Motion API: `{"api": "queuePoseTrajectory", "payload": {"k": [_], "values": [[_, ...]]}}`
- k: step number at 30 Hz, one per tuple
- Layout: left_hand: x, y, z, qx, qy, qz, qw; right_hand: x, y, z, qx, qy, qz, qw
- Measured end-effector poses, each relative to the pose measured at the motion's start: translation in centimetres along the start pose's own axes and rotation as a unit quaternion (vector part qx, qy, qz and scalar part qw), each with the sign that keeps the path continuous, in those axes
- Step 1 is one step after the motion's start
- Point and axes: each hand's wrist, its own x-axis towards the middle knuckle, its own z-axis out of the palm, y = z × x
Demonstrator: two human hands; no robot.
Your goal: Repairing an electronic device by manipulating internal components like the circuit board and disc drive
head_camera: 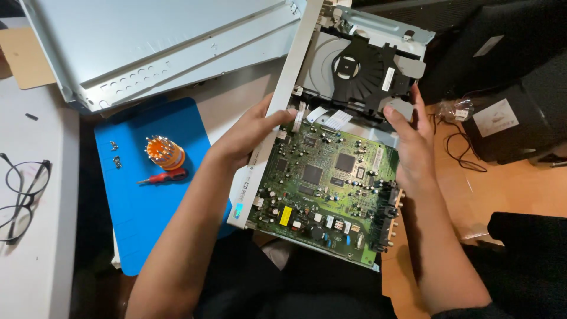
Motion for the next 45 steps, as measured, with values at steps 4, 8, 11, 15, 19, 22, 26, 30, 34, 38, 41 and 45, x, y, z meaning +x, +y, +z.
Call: {"api": "queuePoseTrajectory", "payload": {"k": [4, 8, 11, 15, 19, 22, 26, 30, 34, 38, 41, 45], "values": [[-3.0, 2.9, 0.2, 0.121, -0.007, 0.001, 0.993, -1.5, -0.7, 1.1, -0.001, 0.009, -0.002, 1.000], [-3.5, 2.1, -0.4, 0.174, 0.021, 0.024, 0.984, -2.7, -0.9, 2.1, 0.015, 0.025, -0.039, 0.999], [-2.8, 1.3, -1.2, 0.202, 0.036, 0.039, 0.978, -2.7, -1.5, 2.9, 0.029, 0.030, -0.071, 0.997], [-2.4, 0.9, -2.2, 0.254, 0.038, 0.086, 0.963, -3.6, -1.0, 3.3, 0.042, 0.054, -0.097, 0.993], [-1.8, 1.6, -2.9, 0.303, 0.038, 0.125, 0.944, -6.5, -1.2, 5.2, 0.052, 0.093, -0.150, 0.983], [-0.6, 2.0, -3.0, 0.342, 0.032, 0.166, 0.924, -8.4, -1.2, 6.1, 0.053, 0.139, -0.149, 0.978], [2.1, 1.3, -3.2, 0.359, 0.010, 0.166, 0.918, -10.2, 0.8, 5.3, 0.115, 0.185, -0.100, 0.971], [4.7, -0.2, -3.3, 0.383, -0.009, 0.096, 0.919, -11.7, 5.3, 3.2, 0.195, 0.216, -0.030, 0.956], [6.6, -1.3, -2.8, 0.388, -0.025, 0.067, 0.919, -12.4, 7.4, 2.7, 0.200, 0.249, 0.000, 0.948], [7.8, -1.2, -2.6, 0.429, -0.015, 0.046, 0.902, -11.5, 7.1, 1.9, 0.199, 0.205, 0.037, 0.957], [8.9, -1.2, -2.9, 0.450, -0.002, 0.053, 0.891, -11.9, 3.0, 2.5, 0.155, 0.165, 0.090, 0.970], [9.6, -1.5, -3.7, 0.449, 0.015, 0.086, 0.889, -12.2, -2.3, 3.0, 0.084, 0.104, 0.141, 0.981]]}}
